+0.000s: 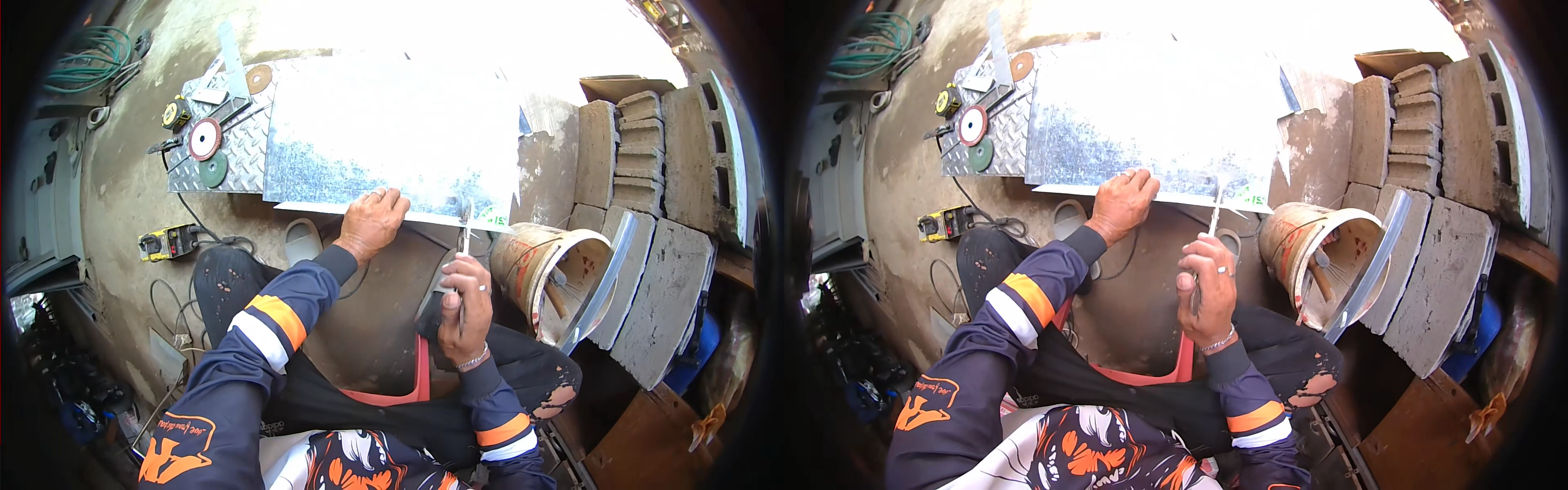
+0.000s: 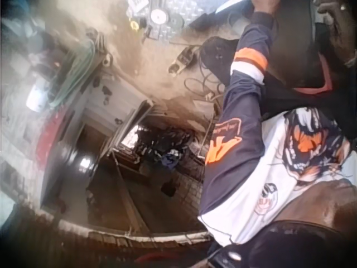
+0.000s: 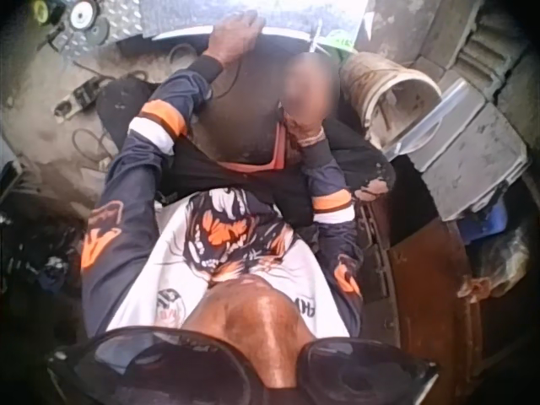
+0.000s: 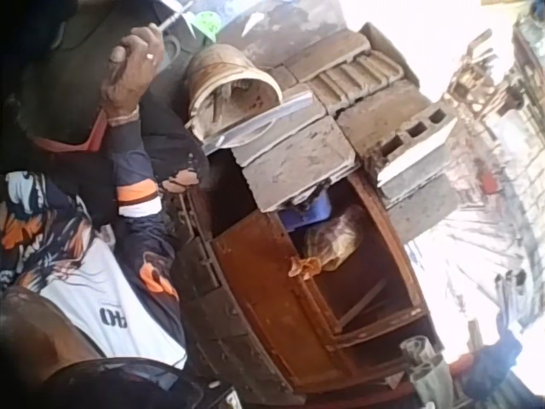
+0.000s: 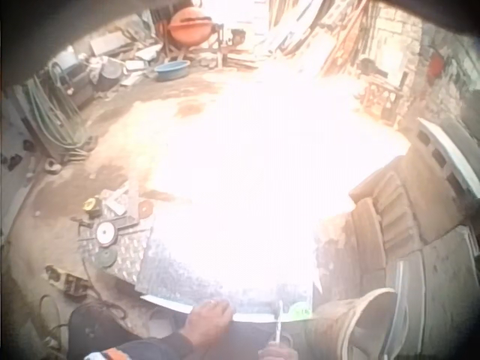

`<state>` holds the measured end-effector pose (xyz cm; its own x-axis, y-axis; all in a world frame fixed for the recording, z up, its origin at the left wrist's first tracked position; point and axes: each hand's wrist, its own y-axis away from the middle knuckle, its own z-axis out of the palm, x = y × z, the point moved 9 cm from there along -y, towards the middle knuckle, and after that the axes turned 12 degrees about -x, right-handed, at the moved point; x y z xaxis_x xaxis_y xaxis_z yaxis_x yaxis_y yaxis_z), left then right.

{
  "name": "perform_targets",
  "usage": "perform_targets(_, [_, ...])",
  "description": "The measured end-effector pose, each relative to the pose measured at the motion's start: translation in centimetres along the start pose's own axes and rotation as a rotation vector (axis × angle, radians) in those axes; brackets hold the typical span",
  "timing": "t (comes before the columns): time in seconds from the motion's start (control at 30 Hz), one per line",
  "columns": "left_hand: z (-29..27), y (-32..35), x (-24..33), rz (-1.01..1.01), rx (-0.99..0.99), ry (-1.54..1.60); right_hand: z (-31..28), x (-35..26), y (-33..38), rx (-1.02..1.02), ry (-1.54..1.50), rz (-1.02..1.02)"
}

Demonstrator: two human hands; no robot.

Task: The person uses tin snips to cut a rectangular metal sheet placed on a low table. They repeatedly snip along the edge of the sheet, occasionally lifting and repositioning the material to continue the cut.

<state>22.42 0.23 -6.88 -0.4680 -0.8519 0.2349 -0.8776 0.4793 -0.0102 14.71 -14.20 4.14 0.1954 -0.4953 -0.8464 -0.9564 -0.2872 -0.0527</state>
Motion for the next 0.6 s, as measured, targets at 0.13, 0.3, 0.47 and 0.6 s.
perform_targets(0.13, [0.7, -0.1, -0.5, 0.009, -0.080, 0.076, 0.3, -0.5, -1.2, -0.032, 0.110, -0.079])
perform_targets(0.3, [-0.3, -1.0, -1.1, 0.026, -0.314, 0.187, -2.7, 0.2, -3.1, 0.129, -0.072, 0.058])
perform_targets(0.47, [-7.6, -2.3, -1.7, -0.047, -0.362, 0.177, -8.9, -2.5, -9.7, 0.189, -0.303, 0.023])
perform_targets(0.6, [-15.0, -4.3, -3.1, 0.008, -0.211, 0.194, -14.7, -4.5, -16.5, 0.250, -0.475, 0.197])
